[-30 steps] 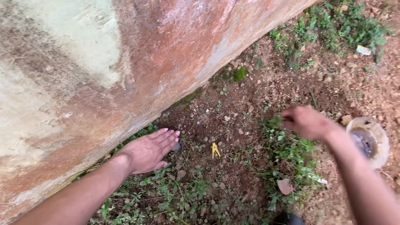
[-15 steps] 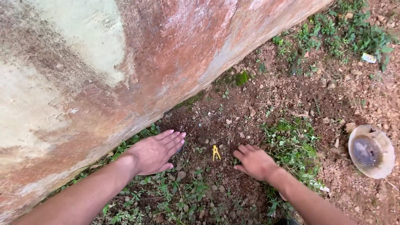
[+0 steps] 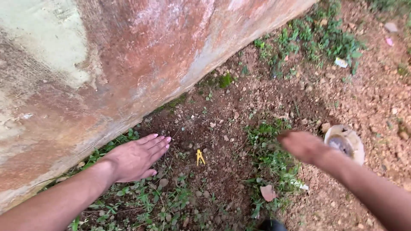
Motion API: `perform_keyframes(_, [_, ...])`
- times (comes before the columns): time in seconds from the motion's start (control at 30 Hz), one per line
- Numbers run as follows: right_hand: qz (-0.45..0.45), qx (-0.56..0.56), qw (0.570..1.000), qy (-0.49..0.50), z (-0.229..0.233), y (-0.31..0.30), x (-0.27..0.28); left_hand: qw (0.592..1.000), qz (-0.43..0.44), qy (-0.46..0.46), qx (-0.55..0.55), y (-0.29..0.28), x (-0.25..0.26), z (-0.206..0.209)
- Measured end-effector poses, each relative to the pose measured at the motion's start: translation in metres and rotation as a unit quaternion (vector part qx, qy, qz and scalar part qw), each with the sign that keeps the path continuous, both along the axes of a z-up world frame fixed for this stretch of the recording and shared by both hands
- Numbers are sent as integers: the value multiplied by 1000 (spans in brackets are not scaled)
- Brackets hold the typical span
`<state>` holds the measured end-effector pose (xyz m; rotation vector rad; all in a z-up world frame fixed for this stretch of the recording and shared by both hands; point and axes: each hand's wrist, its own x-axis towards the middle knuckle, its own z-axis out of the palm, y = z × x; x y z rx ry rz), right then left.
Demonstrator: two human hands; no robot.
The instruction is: Pulling weeds and clearing debris from the ground next to a wall
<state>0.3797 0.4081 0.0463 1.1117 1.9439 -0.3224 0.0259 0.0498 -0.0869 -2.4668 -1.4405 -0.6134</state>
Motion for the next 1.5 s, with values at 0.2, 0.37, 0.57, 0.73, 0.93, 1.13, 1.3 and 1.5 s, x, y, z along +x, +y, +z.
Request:
perform_keyframes(0.2, [337,125,906,-222,89,13,17,817,60,250,-517,15,24,99])
perform_keyframes(0.37, [463,1,886,32,16,-56,2,825,70,241,-507,2,24,97])
perform_keyframes(0.57, [640,-159,645,386,-74,-251,-56,827,74,238,-504,-14,30,95])
perform_keyframes(0.73, [680,33,670,297,-142,-286,-92,824,50,288,-484,-13,35,95])
perform_keyframes(0.93, [612,2,784,103,-150,-264,-94,835,38,275,-475,-6,38,87])
perform_keyframes(1.13, [550,-20,825,128,-169,-248,-88,831,37,253,-494,-3,35,78])
perform_keyframes(1.3, [484,-145,855,117,-146,-229,-107,834,32,259,-487,-9,35,75])
perform_keyframes(1.5, [374,-194,902,91,-122,-191,-88,835,32,240,-493,-13,33,74])
